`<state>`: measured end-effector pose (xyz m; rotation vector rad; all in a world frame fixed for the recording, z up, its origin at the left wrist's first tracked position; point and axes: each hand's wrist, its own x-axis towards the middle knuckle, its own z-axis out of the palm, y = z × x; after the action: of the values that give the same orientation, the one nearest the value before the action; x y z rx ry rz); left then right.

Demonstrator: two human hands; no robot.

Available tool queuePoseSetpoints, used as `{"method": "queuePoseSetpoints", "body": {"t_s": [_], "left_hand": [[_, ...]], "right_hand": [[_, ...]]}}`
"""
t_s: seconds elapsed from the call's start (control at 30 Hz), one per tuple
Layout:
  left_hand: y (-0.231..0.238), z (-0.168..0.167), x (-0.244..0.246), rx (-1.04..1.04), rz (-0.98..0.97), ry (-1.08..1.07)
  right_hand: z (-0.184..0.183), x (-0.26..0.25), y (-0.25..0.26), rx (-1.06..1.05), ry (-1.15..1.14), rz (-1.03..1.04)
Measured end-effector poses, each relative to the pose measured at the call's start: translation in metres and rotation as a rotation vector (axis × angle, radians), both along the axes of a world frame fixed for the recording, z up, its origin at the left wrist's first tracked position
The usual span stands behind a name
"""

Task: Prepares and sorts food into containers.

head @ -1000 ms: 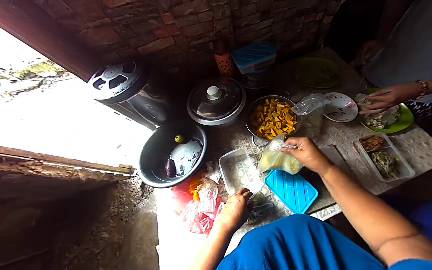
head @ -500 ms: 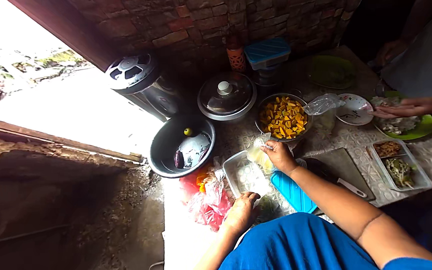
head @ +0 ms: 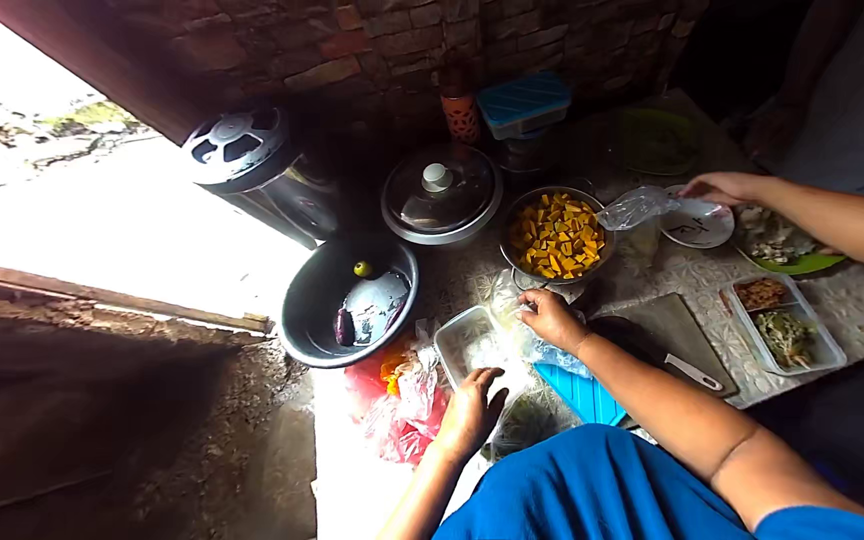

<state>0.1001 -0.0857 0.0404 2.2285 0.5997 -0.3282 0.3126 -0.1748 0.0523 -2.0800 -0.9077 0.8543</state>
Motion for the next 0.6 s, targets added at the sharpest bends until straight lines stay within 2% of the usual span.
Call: {"method": "queuePoseSetpoints", "body": {"t_s": [0.2, 0.3, 0.37, 0.43, 0.5, 0.53, 0.6], "left_hand": [[0.012, 0.007, 0.052, 0.077, 0.077, -0.172], [0.005, 0.001, 0.071, 0.14, 0.109, -0.19], [0.006, -0.001, 0.073, 0.153, 0.186, -0.215], [0.012, -0.002, 0.065, 0.108, 0.264, -0.205], [0.019, -0.004, 0.05, -0.012, 0.37, -0.174], [0.022, -0.009, 0.041, -0.075, 0.415, -0.165], [0.026, -0.019, 0.021, -0.173, 0.476, -0.18]], "right_hand": [[0.012, -0.015, 0.008, 0.126, 0.039, -0.057], [0.026, -0.018, 0.005, 0.177, 0.116, 0.04], [0.03, -0.009, -0.005, 0.219, 0.055, 0.062], [0.021, 0.017, -0.021, 0.235, -0.073, -0.093], [0.008, 0.059, -0.048, 0.211, -0.124, -0.368], [-0.002, 0.083, -0.065, 0.189, -0.079, -0.537], [-0.02, 0.124, -0.099, 0.198, 0.171, -0.937]]}}
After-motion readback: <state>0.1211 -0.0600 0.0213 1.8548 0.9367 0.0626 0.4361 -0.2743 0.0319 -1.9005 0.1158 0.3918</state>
